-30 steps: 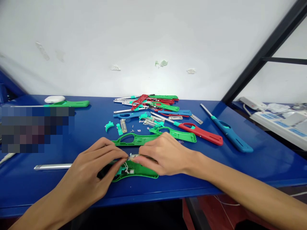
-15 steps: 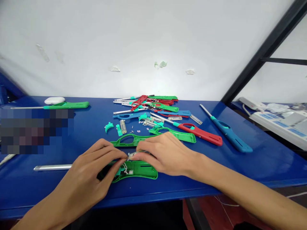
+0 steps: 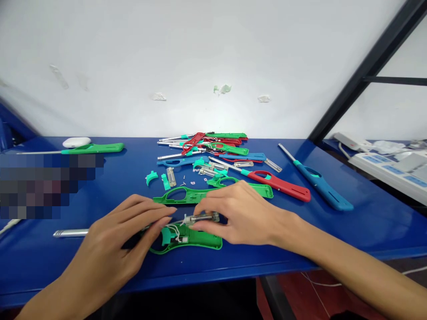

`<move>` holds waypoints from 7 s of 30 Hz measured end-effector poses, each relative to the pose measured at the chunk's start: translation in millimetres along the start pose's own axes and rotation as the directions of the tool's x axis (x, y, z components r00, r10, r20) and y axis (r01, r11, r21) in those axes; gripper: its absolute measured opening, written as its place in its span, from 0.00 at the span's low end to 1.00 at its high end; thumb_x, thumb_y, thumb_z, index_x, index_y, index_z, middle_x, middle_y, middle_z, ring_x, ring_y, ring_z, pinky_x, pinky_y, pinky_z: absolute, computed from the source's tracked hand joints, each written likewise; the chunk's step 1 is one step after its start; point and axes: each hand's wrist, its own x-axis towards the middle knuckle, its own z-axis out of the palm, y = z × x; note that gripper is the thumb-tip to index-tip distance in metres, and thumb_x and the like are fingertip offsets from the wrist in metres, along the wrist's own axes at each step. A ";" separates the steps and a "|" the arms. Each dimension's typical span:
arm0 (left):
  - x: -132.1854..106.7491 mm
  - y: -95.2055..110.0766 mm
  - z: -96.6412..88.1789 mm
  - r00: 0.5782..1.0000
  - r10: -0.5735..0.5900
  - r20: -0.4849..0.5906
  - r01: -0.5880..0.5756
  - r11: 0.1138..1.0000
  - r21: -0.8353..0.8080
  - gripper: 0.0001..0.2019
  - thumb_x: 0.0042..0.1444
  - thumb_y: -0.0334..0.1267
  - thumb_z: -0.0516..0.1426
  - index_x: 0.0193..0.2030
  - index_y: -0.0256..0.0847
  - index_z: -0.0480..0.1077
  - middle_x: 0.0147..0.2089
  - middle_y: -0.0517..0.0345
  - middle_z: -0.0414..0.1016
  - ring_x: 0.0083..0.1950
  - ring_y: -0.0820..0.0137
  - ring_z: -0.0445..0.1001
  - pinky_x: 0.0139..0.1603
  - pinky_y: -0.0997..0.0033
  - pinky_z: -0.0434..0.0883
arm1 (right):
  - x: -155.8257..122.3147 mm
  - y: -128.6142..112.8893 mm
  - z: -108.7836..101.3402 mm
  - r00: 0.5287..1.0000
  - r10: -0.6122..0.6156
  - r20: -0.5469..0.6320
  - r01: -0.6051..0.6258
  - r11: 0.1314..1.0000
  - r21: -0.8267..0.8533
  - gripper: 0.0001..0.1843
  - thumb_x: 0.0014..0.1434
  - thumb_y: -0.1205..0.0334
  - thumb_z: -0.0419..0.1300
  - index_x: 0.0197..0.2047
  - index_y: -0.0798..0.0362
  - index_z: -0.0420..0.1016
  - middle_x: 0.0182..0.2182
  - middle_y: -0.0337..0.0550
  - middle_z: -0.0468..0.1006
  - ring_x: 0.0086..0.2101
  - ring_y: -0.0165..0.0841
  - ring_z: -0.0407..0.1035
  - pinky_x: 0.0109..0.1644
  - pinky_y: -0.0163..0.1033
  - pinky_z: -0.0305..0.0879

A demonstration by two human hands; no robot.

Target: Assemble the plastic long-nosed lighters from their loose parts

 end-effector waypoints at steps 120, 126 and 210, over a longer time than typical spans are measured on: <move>-33.3 -9.2 -36.4 0.998 -0.061 -0.003 0.058 0.931 0.361 0.15 0.77 0.40 0.52 0.67 0.51 0.69 0.55 0.58 0.75 0.52 0.66 0.74 0.53 0.68 0.72 | -4.5 -20.3 -3.2 0.994 0.106 -0.025 -0.104 0.992 0.072 0.16 0.72 0.52 0.62 0.57 0.50 0.78 0.41 0.44 0.78 0.40 0.37 0.74 0.44 0.42 0.70; -41.3 -14.3 -41.0 0.992 -0.075 0.105 0.036 0.940 0.338 0.15 0.74 0.36 0.54 0.64 0.53 0.72 0.55 0.60 0.78 0.57 0.64 0.73 0.55 0.68 0.74 | -7.7 -21.7 8.3 0.995 0.082 0.053 -0.082 0.997 0.000 0.14 0.70 0.51 0.63 0.54 0.47 0.80 0.46 0.45 0.78 0.43 0.38 0.73 0.48 0.45 0.70; -33.1 -5.1 -33.0 0.997 0.012 0.077 -0.031 0.967 0.252 0.07 0.74 0.33 0.55 0.55 0.44 0.73 0.44 0.59 0.82 0.43 0.66 0.78 0.49 0.62 0.71 | -11.1 -20.3 23.2 0.994 0.031 -0.108 -0.033 0.999 -0.018 0.07 0.73 0.57 0.60 0.43 0.50 0.74 0.32 0.34 0.80 0.29 0.29 0.72 0.35 0.36 0.59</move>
